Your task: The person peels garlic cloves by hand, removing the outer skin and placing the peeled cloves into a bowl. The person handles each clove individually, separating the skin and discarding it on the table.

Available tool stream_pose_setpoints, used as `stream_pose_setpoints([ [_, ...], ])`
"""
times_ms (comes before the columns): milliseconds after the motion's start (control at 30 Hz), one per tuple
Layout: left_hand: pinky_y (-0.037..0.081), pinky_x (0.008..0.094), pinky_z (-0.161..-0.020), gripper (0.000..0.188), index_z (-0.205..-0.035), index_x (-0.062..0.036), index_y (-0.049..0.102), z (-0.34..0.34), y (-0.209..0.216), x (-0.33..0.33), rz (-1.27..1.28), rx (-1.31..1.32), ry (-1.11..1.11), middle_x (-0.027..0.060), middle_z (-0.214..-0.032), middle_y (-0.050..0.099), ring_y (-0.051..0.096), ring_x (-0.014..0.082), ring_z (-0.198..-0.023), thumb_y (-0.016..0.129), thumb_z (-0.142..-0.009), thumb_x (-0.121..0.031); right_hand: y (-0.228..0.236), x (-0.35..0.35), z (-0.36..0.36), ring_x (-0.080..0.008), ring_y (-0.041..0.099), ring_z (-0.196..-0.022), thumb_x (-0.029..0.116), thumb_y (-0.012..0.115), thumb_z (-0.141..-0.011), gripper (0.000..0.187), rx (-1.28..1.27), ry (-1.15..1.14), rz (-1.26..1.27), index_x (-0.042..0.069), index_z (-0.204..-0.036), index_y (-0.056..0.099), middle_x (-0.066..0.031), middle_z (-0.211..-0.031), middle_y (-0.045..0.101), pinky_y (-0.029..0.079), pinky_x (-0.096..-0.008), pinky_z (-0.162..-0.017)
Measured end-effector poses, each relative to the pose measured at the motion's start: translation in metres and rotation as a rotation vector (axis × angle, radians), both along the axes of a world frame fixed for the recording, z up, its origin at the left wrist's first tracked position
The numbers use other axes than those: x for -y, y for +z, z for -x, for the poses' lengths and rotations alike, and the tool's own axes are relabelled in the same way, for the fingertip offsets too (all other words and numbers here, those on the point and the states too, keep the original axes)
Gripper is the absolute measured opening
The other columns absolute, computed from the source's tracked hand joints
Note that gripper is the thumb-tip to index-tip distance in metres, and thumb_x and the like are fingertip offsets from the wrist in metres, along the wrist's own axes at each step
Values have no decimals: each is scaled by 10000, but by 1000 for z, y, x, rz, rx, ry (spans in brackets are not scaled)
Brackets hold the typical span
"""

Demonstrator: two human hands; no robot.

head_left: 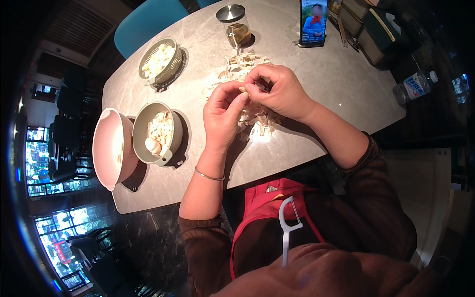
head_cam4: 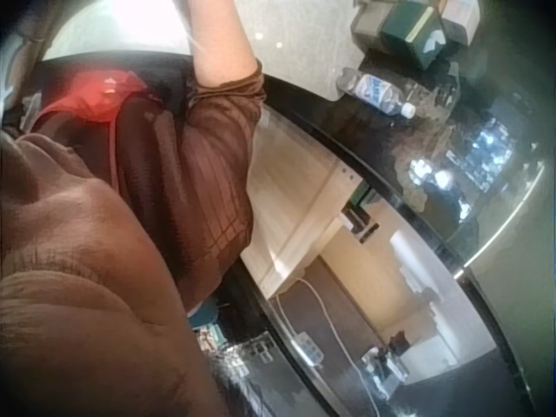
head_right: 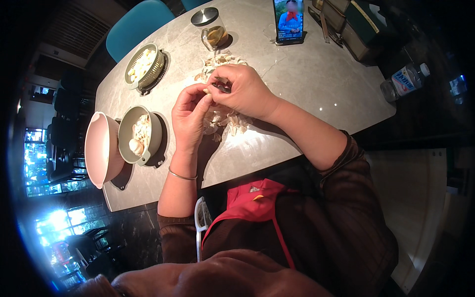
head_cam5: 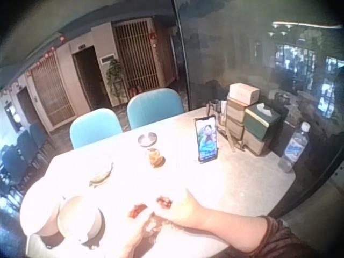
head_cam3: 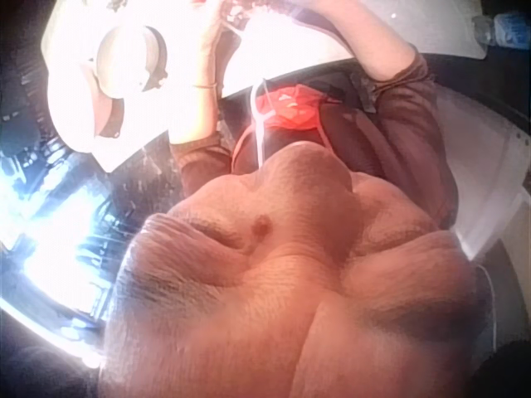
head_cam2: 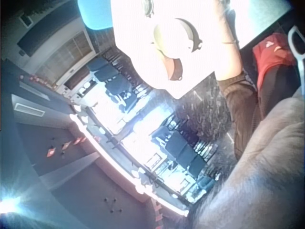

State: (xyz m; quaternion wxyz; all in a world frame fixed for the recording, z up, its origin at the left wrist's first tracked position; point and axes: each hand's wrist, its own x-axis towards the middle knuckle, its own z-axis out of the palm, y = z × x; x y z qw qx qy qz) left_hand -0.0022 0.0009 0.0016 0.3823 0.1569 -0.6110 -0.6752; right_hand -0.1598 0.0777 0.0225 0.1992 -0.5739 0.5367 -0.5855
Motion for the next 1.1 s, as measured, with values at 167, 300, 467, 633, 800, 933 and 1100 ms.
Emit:
stream_pose_setpoints([
  [167,555,255,-797,192,-1156,-5,607,1,2,-1,1,-1,-7,77,-1043,674,659,122,-890,630,-967,-36,-2,-1,0,-115,569,-661,56,722,-837,81,-41,-62,62,28,-880,661,-43,-772,613,470,-264,-606],
  [300,576,268,-794,214,-1189,-6,587,2,4,3,-187,-88,-40,96,-1077,664,671,144,-923,612,-987,-72,-3,3,-3,-121,574,-649,49,736,-824,106,71,-32,92,21,-896,664,-49,-761,611,476,-272,-597],
  [467,574,306,-832,253,-1228,-26,590,-1,2,9,-285,-126,-63,91,-1179,636,627,154,-1036,615,-993,-117,1,-2,-6,-53,524,-644,8,709,-843,54,-25,-91,75,21,-865,662,-1,-769,608,439,-224,-571],
  [633,557,285,-835,275,-1244,-30,596,-7,0,16,-389,-181,-91,32,-1085,631,600,110,-919,627,-988,-126,5,-5,-8,-38,509,-667,-9,694,-853,49,61,-47,27,21,-864,657,22,-785,603,425,-210,-583],
  [800,529,222,-810,254,-1232,-28,596,-4,1,16,-424,-237,-79,44,-1077,650,621,86,-893,605,-1004,-138,3,-5,-8,-32,497,-654,0,689,-866,41,90,-28,26,18,-861,653,28,-790,599,418,-205,-587],
  [933,528,301,-900,290,-1271,-22,585,-5,0,18,-406,-258,-141,42,-1121,642,618,122,-994,598,-998,-119,2,-6,-1,-32,496,-638,29,700,-877,55,39,-17,21,17,-859,649,27,-784,595,418,-205,-586],
  [1100,524,312,-924,285,-1271,-18,583,-6,0,18,-378,-242,-153,62,-1146,642,623,131,-1005,590,-999,-104,3,-4,-2,-20,493,-717,62,696,-917,52,106,-34,-3,19,-932,671,46,-817,593,388,-179,-629],
])
